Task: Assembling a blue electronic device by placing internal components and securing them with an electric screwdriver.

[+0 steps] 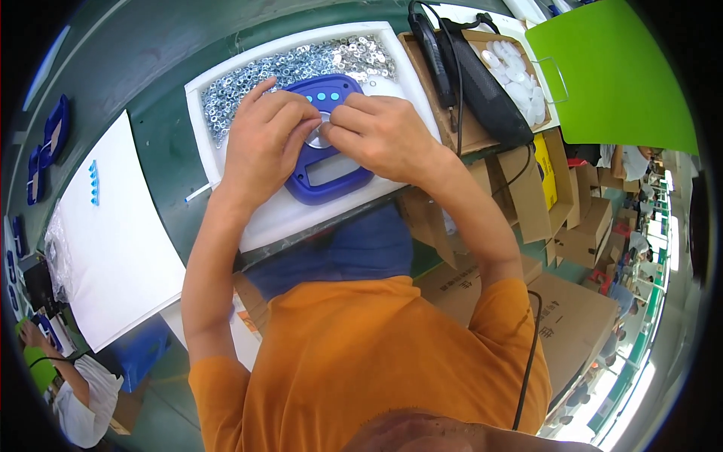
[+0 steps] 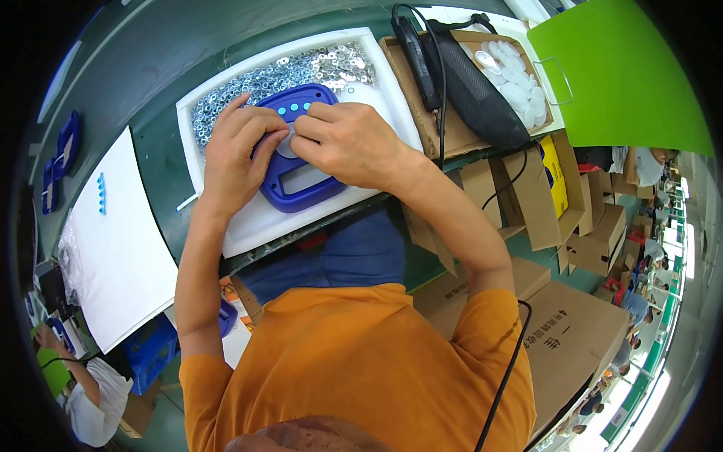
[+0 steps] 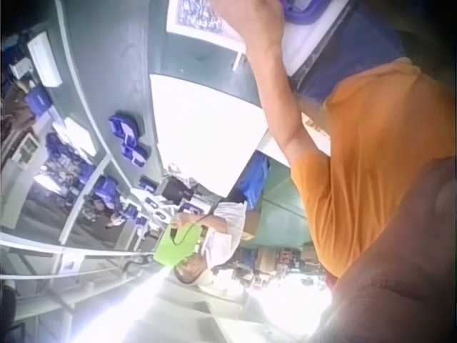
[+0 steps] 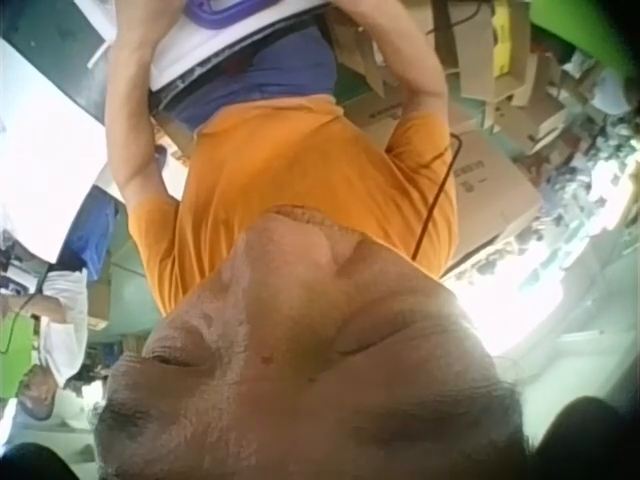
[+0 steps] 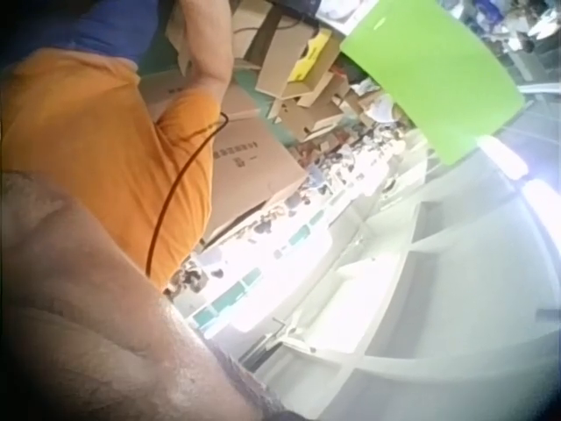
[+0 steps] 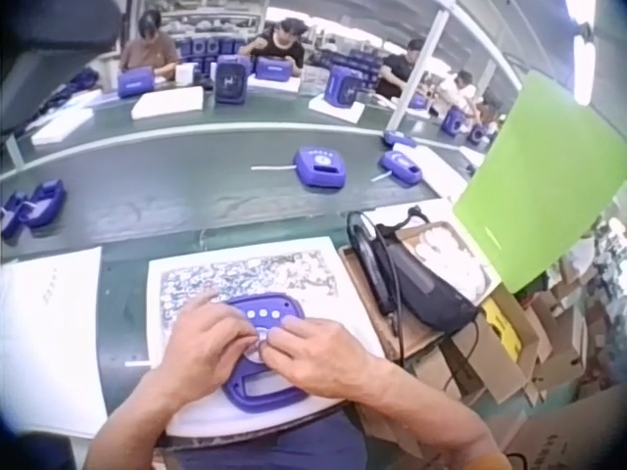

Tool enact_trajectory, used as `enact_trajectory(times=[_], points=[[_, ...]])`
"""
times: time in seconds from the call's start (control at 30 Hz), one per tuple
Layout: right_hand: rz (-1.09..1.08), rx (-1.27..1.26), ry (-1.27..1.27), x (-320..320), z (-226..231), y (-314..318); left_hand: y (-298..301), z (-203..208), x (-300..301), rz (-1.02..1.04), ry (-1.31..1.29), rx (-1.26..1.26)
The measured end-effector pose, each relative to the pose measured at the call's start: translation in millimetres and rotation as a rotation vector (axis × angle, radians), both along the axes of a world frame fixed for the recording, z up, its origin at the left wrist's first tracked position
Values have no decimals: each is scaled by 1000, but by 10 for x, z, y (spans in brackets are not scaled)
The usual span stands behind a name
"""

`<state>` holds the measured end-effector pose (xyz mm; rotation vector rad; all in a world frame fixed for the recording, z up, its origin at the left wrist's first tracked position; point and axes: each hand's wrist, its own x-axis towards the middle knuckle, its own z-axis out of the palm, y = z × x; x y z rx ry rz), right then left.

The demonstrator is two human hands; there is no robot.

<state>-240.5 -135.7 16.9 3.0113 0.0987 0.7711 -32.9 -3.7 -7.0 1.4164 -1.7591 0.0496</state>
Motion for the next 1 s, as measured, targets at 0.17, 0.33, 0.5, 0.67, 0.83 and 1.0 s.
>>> enact_trajectory(times=[0.17, 0.33, 0.5, 0.67, 0.83, 1.0], points=[[1, 249, -144, -119, 26, -97, -10, -15, -27, -24, -49, -27], [-136, 340, -207, -297, 62, -129, 9, 34, -41, -50, -168, 3], [-143, 389, -229, -354, 55, -118, 37, 131, -2, -78, -279, -18], [-137, 438, -226, -350, 32, -58, 70, 158, 67, -125, -209, -18], [-148, 443, -133, -322, 27, 178, 79, 175, 131, -71, -110, 145], [-154, 397, 5, -280, 25, 326, 99, 174, 176, -69, -171, 181]])
